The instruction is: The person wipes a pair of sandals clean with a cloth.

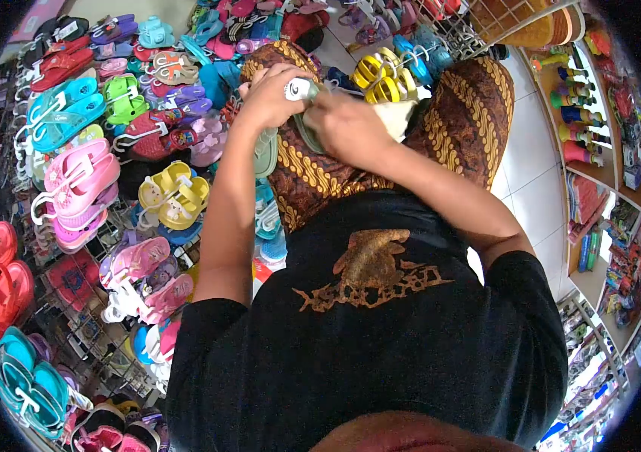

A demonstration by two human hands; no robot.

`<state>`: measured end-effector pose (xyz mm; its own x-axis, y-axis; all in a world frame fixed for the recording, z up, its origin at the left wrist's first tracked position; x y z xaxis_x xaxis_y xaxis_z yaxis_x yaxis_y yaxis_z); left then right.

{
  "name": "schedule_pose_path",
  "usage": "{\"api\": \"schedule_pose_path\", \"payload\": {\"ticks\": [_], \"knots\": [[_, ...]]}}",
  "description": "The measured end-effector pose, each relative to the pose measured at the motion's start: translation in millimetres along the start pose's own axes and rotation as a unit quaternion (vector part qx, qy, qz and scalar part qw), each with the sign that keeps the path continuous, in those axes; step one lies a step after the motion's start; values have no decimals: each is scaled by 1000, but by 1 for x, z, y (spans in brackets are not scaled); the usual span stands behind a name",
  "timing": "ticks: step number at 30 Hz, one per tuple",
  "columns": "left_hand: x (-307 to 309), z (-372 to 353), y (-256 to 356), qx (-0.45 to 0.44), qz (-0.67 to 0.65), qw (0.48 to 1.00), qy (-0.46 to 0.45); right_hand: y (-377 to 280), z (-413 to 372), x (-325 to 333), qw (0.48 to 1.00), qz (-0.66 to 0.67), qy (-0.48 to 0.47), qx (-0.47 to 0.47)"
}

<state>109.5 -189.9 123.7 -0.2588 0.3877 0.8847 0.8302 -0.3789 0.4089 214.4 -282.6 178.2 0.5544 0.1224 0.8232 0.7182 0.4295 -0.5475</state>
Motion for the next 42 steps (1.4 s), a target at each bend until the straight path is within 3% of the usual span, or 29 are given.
{"api": "schedule_pose_path", "payload": {"ticks": [2,4,6,7,10,11,15,16,18,19,20,22,26,29,32,33,35,38,39,42], "knots": [[0,1,3,5,4,1000,-13,-17,-12,-12,998,1,16,59],[-1,1,6,9,9,999,-35,-10,-11,-15,987,66,-142,49],[3,1,4,1,9,1000,-20,0,-10,-3,985,116,-104,80],[4,2,3,-10,7,1000,-12,1,-7,16,994,86,-25,70],[-2,2,-2,-15,5,1000,-1,8,3,-11,999,30,-20,13],[-2,3,-3,-14,8,1000,1,1,-4,-16,998,29,33,52],[4,-5,12,-9,-4,1000,-20,-14,-24,-15,976,108,-154,112],[7,-3,10,-11,-9,1000,-1,-1,-21,-10,960,200,-186,66],[4,-5,0,-9,-27,999,37,30,-17,-9,892,375,-251,-29],[7,-5,-1,-14,-43,998,46,50,-16,-11,819,524,-208,-107],[6,-6,-3,-5,-30,998,50,77,-34,-29,674,654,-176,-294],[12,-10,5,12,-2,998,55,69,-46,-41,455,807,-159,-343],[23,-15,14,79,28,994,75,83,-47,-47,536,760,-131,-344],[17,-10,-4,82,-5,993,80,96,-41,-42,595,720,-133,-332],[16,-6,-3,81,-19,996,28,110,-30,-48,639,712,-74,-281],[27,-8,1,56,-37,995,77,109,-29,-48,659,695,-103,-270],[50,-19,8,5,-71,982,172,112,-31,-55,655,689,-124,-283],[75,-40,-11,16,-118,970,212,109,-33,-60,641,692,-147,-297],[77,-51,-25,39,-99,971,212,108,-33,-62,636,694,-154,-300],[39,-86,-87,167,-350,913,129,121,-32,-70,667,671,-136,-294]]}}
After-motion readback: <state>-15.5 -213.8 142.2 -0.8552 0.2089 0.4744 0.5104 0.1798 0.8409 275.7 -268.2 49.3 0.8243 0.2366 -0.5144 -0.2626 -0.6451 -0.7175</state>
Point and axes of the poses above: each hand's wrist, its own z-axis towards the middle knuckle, its own x-axis out of the back of the hand, y = z × x, the point moved 10 cm from there along z, towards the middle knuckle, and after that the axes turned 1 degree about z, right-handed, at the moved point
